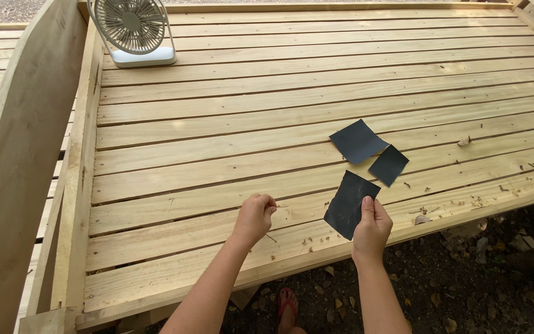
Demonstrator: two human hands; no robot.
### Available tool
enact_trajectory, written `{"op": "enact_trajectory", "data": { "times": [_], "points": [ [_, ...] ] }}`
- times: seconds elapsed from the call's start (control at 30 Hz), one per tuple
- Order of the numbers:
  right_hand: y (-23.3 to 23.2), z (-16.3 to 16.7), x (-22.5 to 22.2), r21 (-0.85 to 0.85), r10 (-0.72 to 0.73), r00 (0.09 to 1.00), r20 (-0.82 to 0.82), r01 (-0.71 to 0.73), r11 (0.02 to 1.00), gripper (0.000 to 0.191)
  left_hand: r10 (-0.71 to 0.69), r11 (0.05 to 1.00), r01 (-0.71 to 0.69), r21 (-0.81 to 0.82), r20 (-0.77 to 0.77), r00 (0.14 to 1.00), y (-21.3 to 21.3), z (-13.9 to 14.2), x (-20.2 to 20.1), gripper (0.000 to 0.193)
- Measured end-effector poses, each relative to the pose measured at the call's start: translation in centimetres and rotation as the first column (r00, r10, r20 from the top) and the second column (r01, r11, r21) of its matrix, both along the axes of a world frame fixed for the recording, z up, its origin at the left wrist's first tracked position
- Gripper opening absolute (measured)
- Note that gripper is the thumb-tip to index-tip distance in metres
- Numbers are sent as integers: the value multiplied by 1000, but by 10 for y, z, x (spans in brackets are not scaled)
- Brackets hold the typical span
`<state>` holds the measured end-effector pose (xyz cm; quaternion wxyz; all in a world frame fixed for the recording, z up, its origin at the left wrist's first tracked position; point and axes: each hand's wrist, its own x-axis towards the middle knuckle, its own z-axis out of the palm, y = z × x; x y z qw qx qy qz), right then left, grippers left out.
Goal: The person sands a wooden slatted bench using sandpaper. They switch between a black sanding sheet and a beige sanding block, smoothing the surface and edges of the bench.
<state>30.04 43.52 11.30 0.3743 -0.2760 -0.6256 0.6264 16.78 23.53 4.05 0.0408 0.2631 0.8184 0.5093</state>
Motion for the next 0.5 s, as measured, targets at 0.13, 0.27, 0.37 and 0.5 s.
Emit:
{"op": "enact_trajectory", "data": {
  "times": [0.13,0.27,0.37,0.5],
  "points": [
    [40,4,2,39,-12,1000,1,12,999,33,-109,993,114,-20,151,982,60,10,20,3],
    [77,11,16,207,-108,993,42,97,974,39,-322,946,325,11,162,933,135,17,70,7],
    [99,19,36,271,-199,979,53,178,946,45,-610,792,606,77,122,783,172,22,112,15],
    [120,23,69,192,-243,970,28,233,953,39,-708,701,712,39,150,690,178,34,120,34]
  ]
}}
